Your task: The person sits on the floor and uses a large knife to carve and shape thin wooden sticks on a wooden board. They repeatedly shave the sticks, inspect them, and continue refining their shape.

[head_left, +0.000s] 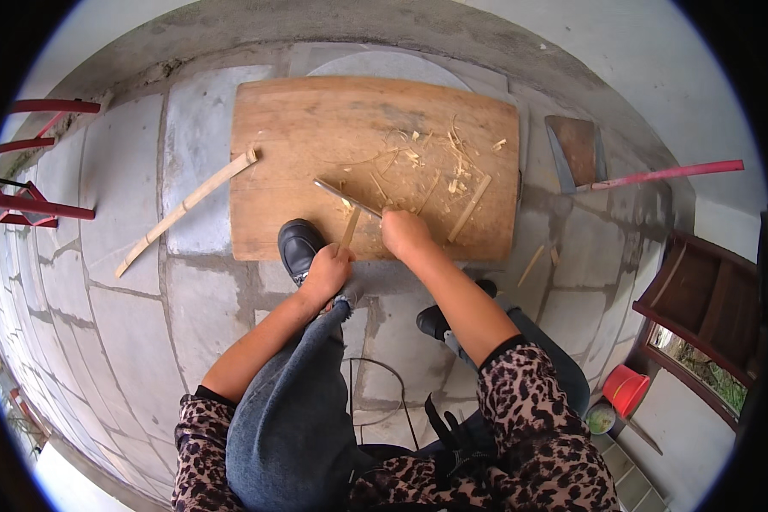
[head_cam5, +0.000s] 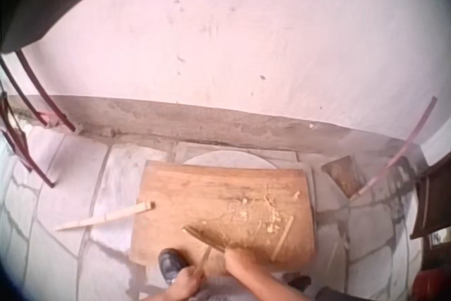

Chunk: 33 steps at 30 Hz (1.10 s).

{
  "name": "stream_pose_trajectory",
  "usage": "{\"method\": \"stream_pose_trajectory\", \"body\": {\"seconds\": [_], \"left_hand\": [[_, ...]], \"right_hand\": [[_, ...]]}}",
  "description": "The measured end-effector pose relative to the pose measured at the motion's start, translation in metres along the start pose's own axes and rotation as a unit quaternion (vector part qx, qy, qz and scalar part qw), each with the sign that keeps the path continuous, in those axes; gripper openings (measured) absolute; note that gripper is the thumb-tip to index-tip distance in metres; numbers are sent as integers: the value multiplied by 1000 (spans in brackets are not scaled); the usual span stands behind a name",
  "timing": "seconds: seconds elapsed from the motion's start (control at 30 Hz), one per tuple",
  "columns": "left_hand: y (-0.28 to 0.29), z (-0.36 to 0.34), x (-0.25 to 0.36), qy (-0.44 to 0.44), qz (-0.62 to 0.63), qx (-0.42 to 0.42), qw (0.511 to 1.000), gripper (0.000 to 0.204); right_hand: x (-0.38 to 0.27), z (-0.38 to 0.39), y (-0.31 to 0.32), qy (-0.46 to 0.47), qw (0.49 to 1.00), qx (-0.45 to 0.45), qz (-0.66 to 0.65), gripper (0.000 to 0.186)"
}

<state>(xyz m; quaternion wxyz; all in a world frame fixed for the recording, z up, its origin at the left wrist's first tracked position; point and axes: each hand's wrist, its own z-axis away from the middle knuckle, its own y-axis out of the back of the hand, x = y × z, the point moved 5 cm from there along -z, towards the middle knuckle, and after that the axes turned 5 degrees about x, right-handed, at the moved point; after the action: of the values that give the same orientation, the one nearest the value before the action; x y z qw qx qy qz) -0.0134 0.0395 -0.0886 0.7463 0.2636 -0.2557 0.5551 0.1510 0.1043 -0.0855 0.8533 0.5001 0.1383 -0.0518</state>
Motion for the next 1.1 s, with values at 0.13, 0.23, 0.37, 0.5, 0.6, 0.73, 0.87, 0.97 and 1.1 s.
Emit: {"method": "stream_pose_trajectory", "body": {"seconds": [0.13, 0.23, 0.37, 0.5, 0.6, 0.73, 0.87, 0.97, 1.1], "left_hand": [[11, 4, -1, -88, -113, 41, 989, 31], [6, 12, 20, -111, -181, 34, 977, 31], [-8, 14, 36, -215, -253, 36, 943, 30], [1, 6, 21, -203, -333, 36, 920, 26], [-6, 19, 37, -163, -334, 63, 926, 26], [-5, 10, 20, -192, -405, 43, 893, 22], [-7, 21, 33, -138, -412, 36, 900, 20], [-9, 19, 36, -149, -432, 36, 889, 20], [-5, 19, 34, -153, -461, 25, 874, 18]], "right_hand": [[-38, 33, 18, 58, 997, -34, 46, 20], [-33, 34, 20, 63, 996, -24, 60, 21], [2, 12, 12, 18, 998, -4, 57, 21], [-29, 28, 30, 79, 996, -21, 44, 16], [-7, 16, 22, 41, 998, -6, 46, 18], [-18, 19, 25, 75, 993, -41, 75, 20], [-7, 22, 25, 57, 996, -35, 65, 20], [2, 10, 29, 61, 994, -46, 73, 21], [-12, 21, 30, 75, 995, -37, 58, 20]]}}
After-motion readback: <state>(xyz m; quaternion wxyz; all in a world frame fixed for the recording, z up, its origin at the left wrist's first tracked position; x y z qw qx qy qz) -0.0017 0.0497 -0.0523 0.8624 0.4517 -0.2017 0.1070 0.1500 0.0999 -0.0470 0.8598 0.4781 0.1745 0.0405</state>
